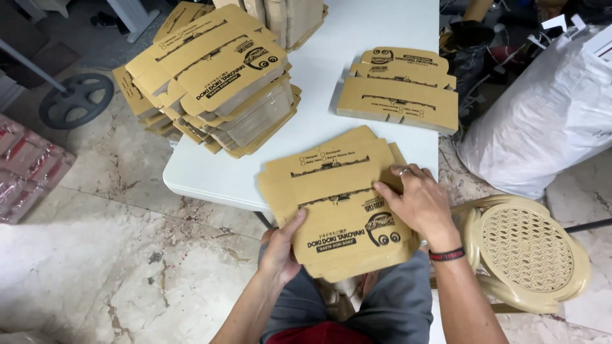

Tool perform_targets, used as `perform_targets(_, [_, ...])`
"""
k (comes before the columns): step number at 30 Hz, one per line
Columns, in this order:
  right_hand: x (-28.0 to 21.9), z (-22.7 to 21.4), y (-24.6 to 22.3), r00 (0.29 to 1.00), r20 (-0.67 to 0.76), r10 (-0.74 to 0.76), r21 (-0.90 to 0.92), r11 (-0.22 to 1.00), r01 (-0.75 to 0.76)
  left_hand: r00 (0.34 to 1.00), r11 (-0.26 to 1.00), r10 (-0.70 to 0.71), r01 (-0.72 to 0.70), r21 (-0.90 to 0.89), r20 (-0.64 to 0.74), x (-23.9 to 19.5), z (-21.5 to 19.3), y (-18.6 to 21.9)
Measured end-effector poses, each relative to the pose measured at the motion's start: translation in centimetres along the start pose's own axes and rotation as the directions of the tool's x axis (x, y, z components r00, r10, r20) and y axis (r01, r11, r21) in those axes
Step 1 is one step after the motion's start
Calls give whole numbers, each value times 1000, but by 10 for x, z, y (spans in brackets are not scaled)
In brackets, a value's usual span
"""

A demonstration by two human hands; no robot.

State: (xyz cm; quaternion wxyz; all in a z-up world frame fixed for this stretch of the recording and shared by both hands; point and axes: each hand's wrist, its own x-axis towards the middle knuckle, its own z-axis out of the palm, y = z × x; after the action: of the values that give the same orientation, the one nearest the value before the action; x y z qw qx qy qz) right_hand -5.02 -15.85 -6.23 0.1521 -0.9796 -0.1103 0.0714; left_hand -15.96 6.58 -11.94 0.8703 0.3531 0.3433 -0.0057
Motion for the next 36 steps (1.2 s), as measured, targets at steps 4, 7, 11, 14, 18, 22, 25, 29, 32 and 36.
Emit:
perform_targets(4, [12, 44, 47, 970, -127, 207, 228, 958, -174, 998, 991, 37, -30, 127, -56, -13, 21, 18])
perform_targets(7, [-5, 39, 54, 913, -254, 318, 360, 908, -215, 989, 973, 145, -148, 178, 28, -2, 18, 26])
perform_targets(11, [-20, 30, 45, 834, -516, 198, 499, 860, 104, 936, 898, 294, -341, 280, 195, 20, 28, 44])
perform_targets(14, [-7, 13, 34, 915, -311, 257, 816, 566, 118, 865, 863, 372, -456, 218, 336, 29, 61, 57])
perform_targets(18, [9, 9, 29, 918, -178, 355, 984, 87, 157, 735, 816, 370, -550, 180, 568, 72, 68, 69])
perform_targets(22, [34, 13, 69, 877, -439, 194, 896, 170, 411, 629, 689, 404, -687, 231, 664, 68, 81, 95])
perform_targets(25, [42, 30, 95, 843, -536, 39, 814, 285, 505, 596, 622, 380, -731, 281, 708, 82, 67, 99])
perform_targets(29, [27, 34, 77, 854, -511, -91, 790, 341, 509, 634, 576, 338, -724, 379, 696, 89, 46, 95])
perform_targets(32, [19, 42, 68, 855, -513, -73, 795, 336, 505, 664, 627, 327, -684, 371, 672, 120, 13, 82])
perform_targets(36, [7, 48, 63, 872, -479, -101, 774, 419, 474, 636, 563, 395, -738, 372, 663, 113, 1, 77])
